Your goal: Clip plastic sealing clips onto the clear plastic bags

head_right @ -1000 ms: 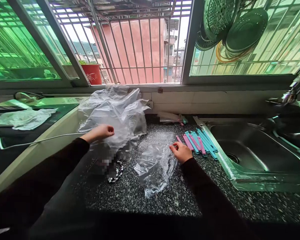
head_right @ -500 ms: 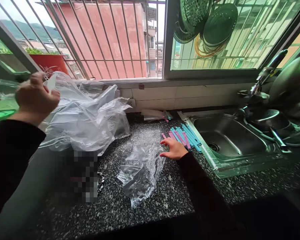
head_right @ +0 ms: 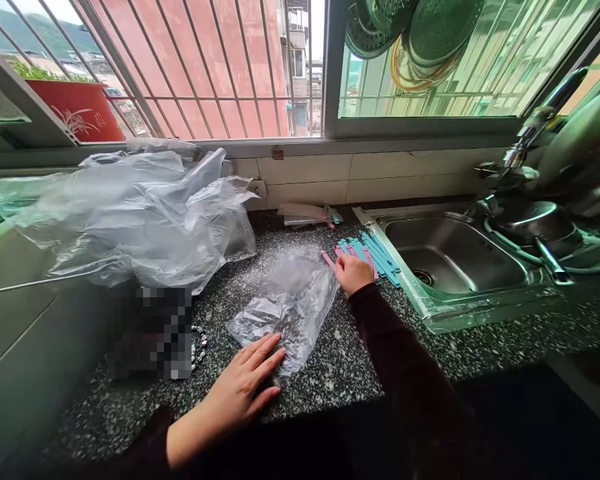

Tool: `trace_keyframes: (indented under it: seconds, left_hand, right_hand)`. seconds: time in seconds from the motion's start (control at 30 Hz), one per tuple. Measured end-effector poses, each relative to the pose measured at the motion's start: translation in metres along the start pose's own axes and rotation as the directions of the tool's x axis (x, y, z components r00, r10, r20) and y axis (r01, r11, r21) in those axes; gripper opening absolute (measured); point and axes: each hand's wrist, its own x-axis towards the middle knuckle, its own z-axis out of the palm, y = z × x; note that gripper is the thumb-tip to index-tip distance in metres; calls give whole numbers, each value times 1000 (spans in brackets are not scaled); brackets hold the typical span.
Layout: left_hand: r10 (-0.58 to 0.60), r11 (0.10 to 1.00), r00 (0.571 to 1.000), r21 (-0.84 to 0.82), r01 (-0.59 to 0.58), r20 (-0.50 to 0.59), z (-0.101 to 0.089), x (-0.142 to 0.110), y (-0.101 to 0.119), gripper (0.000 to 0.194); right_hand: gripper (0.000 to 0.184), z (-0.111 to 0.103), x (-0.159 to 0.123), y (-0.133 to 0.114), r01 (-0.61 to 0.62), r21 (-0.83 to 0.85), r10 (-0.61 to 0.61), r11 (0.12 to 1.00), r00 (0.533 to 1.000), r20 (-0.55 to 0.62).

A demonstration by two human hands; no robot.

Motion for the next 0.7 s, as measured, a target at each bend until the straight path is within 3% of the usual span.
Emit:
trace_keyframes:
  seconds: [0.2, 0.33, 0.43, 0.6, 0.7]
  left_hand:
    - [-44, 999, 999, -10, 44, 24, -1, -1, -2, 53]
    - [-65, 998, 998, -3, 65, -10, 0, -10, -5, 51]
    - [-69, 997, 996, -26, 68, -55, -1, -21, -13, 51]
    - [-73, 994, 988, -96, 61, -134, -11, -47, -22, 59]
    - [-71, 992, 982, -120, 51, -174, -21, -60, -21, 65]
  right_hand:
    - [16, -12, 12, 29, -202, -28, 203, 979, 968, 149]
    - [12, -13, 15, 58, -167, 302, 124, 939, 980, 158]
    - [18, -14, 16, 69, -102, 404, 61, 909, 992, 112]
    - [25, -9, 13, 47, 6, 478, -42, 878, 997, 65]
    - [26, 1, 9, 22, 61, 555, -176, 829, 972, 156]
